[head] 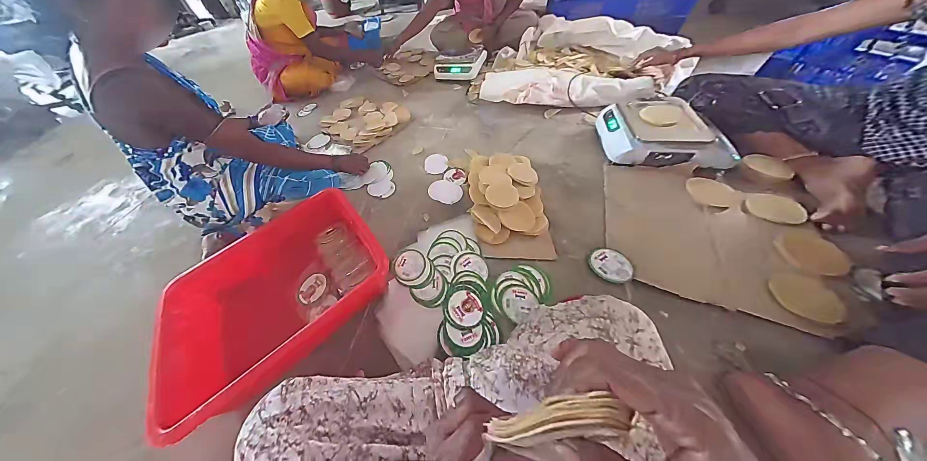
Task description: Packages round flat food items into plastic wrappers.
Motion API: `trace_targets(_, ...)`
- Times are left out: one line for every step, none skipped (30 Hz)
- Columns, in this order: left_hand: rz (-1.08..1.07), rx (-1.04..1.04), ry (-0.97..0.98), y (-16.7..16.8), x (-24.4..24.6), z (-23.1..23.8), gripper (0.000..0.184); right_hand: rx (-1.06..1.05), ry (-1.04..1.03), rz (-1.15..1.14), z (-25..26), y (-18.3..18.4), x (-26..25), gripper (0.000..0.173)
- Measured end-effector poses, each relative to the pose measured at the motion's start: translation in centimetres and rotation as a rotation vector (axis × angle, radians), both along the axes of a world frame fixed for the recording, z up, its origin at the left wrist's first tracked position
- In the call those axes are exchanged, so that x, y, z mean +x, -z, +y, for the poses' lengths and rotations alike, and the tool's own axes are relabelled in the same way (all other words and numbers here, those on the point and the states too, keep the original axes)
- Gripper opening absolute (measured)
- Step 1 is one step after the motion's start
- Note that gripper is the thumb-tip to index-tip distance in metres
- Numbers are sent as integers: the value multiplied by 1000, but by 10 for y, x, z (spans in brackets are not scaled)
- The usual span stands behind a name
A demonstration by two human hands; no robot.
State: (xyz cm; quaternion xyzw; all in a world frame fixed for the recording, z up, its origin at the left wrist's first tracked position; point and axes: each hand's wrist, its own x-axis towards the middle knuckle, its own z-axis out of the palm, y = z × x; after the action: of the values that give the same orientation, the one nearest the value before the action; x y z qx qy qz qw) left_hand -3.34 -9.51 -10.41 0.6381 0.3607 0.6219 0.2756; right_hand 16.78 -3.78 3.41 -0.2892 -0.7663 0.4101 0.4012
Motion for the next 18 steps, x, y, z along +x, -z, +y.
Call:
trace_targets(-25, -51, 6, -3, 2, -3, 12, -25, 8, -3, -1, 1, -1, 24)
trace_targets(-48, -105, 9, -6, 5, -6, 13, -65, 17, 4, -1, 2, -3, 26)
trace_targets(-80, -158, 21, -9, 7, -10, 14, -114, 24, 13, -1, 3, -5, 31)
trace_targets(-126, -203, 45, -12, 8, -13, 14, -172, 25, 27, -1, 5, -8, 37)
trace_targets(-180, -245, 65, -15, 11, -16, 12, -230, 23, 50, 0, 9, -10, 43)
trace_targets(-232, -288, 93, -18, 12, -19, 13, -283, 22, 73, 1, 15, -12, 47)
trace_targets(-292, -337, 115, -20, 14, -22, 14, -327, 23, 89, 3, 22, -14, 50)
trace_targets(-364, -393, 137, -23, 16, -26, 16, -371, 18, 105, 4, 28, -16, 50)
trace_targets(-445, -441, 165, -25, 17, -28, 16, -421, 6, 128, 5, 34, -16, 49)
trace_targets(-526, -483, 196, -27, 17, -29, 17, -465, -11, 152, 6, 39, -16, 46)
trace_targets(-594, -514, 214, -30, 18, -30, 17, -495, -31, 180, 7, 44, -15, 41)
trace_targets(-650, -539, 229, -32, 17, -30, 17, -519, -50, 217, 9, 50, -14, 35)
trace_targets(-687, -559, 243, -33, 17, -30, 17, -531, -52, 240, 9, 54, -13, 29)
trace_targets(-701, -578, 257, -34, 15, -30, 17, -538, -34, 248, 10, 57, -13, 24)
trace_targets(-705, -594, 267, -33, 14, -30, 17, -535, -13, 251, 10, 60, -12, 25)
trace_targets(-707, -608, 275, -33, 14, -29, 17, -519, 0, 253, 10, 62, -11, 29)
trace_targets(-702, -622, 280, -33, 13, -29, 17, -491, 6, 243, 11, 66, -9, 33)
trace_targets(-696, -640, 279, -33, 13, -28, 18, -451, 9, 221, 11, 69, -7, 35)
